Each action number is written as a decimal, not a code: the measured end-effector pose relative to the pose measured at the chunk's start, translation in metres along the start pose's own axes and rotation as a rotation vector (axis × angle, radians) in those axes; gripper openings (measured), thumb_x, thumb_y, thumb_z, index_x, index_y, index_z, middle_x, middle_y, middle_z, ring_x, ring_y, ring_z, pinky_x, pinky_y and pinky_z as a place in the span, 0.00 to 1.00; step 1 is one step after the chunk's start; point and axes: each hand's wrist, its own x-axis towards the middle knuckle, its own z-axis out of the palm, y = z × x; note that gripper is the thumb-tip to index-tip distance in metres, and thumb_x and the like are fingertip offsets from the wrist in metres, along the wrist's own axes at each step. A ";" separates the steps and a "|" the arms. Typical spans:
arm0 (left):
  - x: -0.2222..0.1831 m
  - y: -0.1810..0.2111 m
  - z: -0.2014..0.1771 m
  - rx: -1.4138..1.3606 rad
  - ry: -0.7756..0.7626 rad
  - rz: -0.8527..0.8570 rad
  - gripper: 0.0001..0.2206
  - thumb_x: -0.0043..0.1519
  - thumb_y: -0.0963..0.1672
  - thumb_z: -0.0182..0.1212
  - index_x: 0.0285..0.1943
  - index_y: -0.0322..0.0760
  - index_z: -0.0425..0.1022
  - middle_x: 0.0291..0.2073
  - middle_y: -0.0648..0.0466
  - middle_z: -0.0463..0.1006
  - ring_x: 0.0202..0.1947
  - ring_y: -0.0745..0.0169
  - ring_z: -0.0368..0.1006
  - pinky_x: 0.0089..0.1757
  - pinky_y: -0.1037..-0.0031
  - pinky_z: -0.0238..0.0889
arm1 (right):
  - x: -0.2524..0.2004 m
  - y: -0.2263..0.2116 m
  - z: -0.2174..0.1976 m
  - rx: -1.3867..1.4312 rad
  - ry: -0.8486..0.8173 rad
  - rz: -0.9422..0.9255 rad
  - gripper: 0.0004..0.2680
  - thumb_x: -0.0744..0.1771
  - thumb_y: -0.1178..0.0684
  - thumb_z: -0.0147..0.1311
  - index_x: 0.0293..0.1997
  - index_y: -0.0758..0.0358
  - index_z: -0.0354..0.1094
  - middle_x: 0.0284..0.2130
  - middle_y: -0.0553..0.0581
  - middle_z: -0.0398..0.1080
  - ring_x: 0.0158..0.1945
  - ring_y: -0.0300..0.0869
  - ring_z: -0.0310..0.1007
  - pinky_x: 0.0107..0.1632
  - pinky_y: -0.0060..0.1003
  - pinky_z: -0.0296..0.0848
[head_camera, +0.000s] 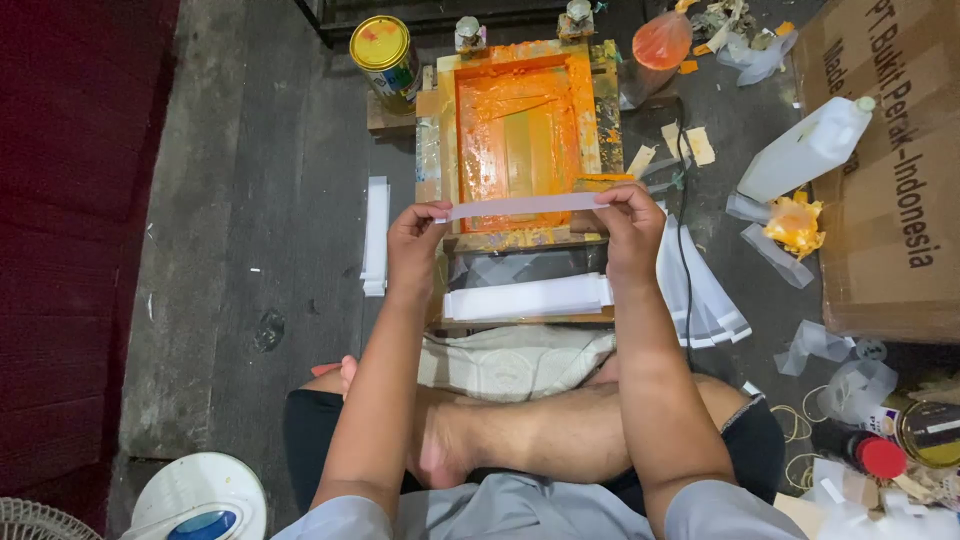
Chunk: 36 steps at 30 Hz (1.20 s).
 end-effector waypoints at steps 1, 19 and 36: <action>0.000 0.001 0.000 0.000 0.000 -0.001 0.06 0.59 0.36 0.68 0.37 0.37 0.77 0.41 0.54 0.80 0.42 0.75 0.72 0.46 0.82 0.66 | 0.001 -0.005 0.001 0.000 0.000 0.001 0.02 0.65 0.62 0.59 0.35 0.65 0.70 0.35 0.56 0.63 0.44 0.38 0.67 0.53 0.34 0.70; 0.011 -0.008 -0.011 -0.364 0.114 -0.128 0.08 0.63 0.41 0.68 0.48 0.39 0.77 0.37 0.57 0.80 0.41 0.64 0.81 0.51 0.69 0.75 | -0.004 0.001 0.011 0.097 -0.232 0.253 0.06 0.62 0.63 0.59 0.39 0.67 0.73 0.25 0.53 0.71 0.27 0.30 0.68 0.36 0.22 0.67; 0.009 -0.011 -0.002 -0.559 0.059 -0.264 0.12 0.64 0.44 0.67 0.55 0.39 0.78 0.42 0.50 0.84 0.45 0.56 0.83 0.50 0.67 0.78 | -0.027 0.008 0.036 -0.198 -0.830 0.332 0.05 0.63 0.59 0.62 0.40 0.65 0.76 0.22 0.49 0.75 0.26 0.32 0.65 0.34 0.27 0.65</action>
